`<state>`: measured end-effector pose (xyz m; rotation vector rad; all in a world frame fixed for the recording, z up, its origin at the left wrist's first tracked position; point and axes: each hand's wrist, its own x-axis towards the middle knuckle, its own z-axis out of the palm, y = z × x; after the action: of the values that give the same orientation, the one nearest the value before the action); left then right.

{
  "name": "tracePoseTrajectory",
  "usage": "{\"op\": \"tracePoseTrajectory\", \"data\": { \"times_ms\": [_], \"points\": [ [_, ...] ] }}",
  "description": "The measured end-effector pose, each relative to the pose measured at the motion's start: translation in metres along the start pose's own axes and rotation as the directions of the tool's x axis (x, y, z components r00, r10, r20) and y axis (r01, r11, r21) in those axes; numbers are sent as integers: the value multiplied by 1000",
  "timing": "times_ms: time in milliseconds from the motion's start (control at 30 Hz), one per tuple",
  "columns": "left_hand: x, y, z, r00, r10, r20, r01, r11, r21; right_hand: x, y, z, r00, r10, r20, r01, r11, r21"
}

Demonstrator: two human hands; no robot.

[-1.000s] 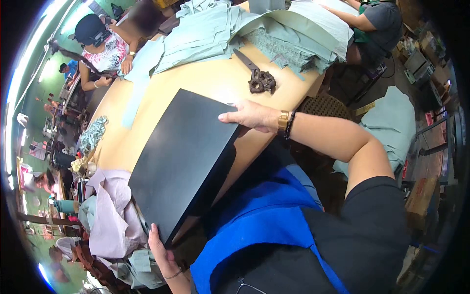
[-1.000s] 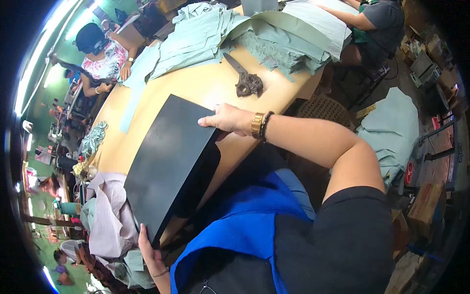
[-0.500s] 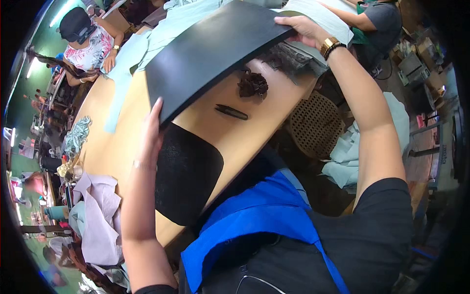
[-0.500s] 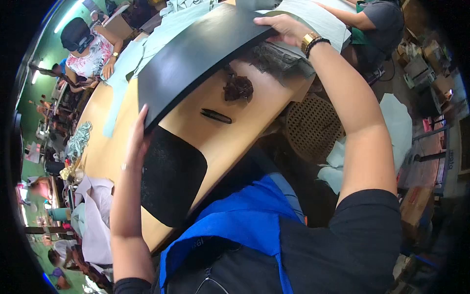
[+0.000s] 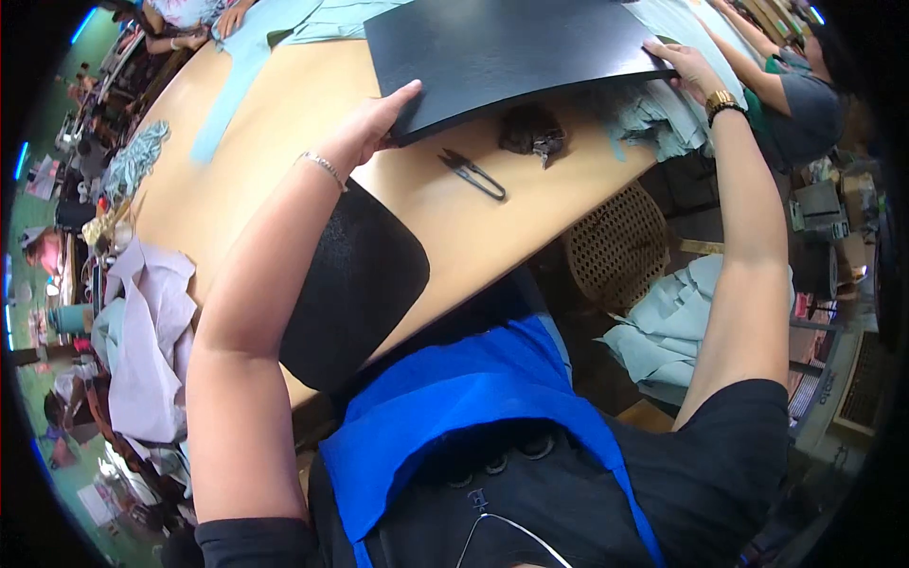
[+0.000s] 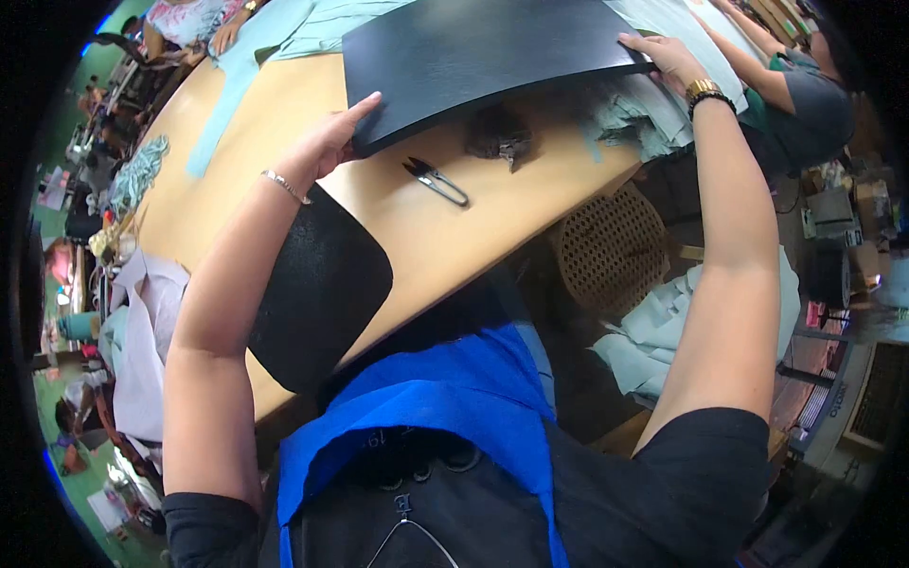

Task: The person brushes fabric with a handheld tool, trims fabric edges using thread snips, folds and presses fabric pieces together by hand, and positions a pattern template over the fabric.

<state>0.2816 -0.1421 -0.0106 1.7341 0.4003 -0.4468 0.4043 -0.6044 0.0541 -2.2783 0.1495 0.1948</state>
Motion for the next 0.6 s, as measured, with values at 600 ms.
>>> {"op": "tracePoseTrajectory", "data": {
  "times_ms": [600],
  "points": [
    [-191,-56,-34,843,527,112,-409,490,770,-198,-56,209,655,-742,143,756,636,-157]
  ]
}}
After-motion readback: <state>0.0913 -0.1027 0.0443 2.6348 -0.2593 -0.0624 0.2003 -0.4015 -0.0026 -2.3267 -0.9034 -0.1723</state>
